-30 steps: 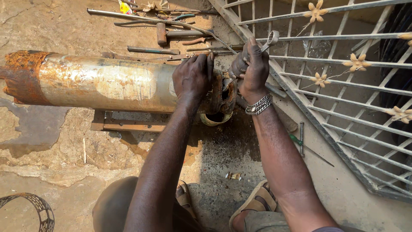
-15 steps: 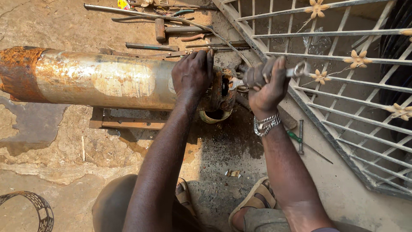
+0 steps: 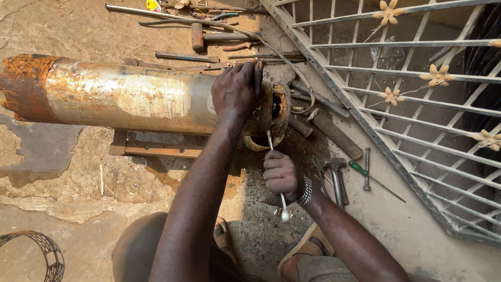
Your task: The person works on a large rusty submersible pump cylinder lying on wooden blocks, prying at the end cover with a screwdriver and tapping it with a hammer to loosen it. They then pull the end cover and internal motor component free from the housing and lift the extracted part away.
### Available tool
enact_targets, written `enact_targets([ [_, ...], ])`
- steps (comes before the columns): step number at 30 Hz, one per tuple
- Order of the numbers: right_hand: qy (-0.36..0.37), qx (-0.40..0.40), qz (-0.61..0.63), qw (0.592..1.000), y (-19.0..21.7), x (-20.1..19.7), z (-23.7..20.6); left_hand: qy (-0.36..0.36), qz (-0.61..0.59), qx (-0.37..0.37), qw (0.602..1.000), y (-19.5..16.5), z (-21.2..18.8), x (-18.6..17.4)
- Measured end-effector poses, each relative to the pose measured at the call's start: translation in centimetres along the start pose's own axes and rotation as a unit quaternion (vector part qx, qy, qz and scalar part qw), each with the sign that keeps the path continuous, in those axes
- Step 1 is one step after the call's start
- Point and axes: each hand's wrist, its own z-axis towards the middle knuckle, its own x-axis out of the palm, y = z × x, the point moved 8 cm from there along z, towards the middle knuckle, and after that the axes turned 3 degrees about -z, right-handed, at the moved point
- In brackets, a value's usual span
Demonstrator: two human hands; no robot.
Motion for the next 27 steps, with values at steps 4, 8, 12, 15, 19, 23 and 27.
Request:
enact_targets([
  [4,-0.279,0.083,0.157,0.944,-4.6,-7.6,1.5,0.006,0.028,-0.002,1.000,0.2,-0.2,0.3],
  [8,-0.364,0.309,0.210,0.853,-13.9,-12.5,6.0,-0.002,0.015,0.011,1.000,-0.1,0.0,0.1],
  [12,-0.317,0.407,0.270,0.813,-17.6,-10.7,7.8,0.042,0.038,-0.028,0.998,0.5,0.1,0.7],
  [15,-0.299,0.382,0.262,0.834,-17.6,-9.3,7.1,0.019,0.048,-0.004,0.999,0.1,0.2,0.2],
  [19,-0.295,0.284,0.174,0.896,-14.0,-7.7,5.1,0.019,0.037,-0.003,0.999,0.0,0.2,0.2],
  [23,-0.102,0.084,-0.056,0.990,-3.6,-2.7,4.2,0.023,0.038,-0.001,0.999,0.1,0.0,0.3],
  [27,-0.239,0.107,0.110,0.959,-4.0,-7.3,4.1,-0.009,0.028,0.015,0.999,0.2,-0.3,0.2],
])
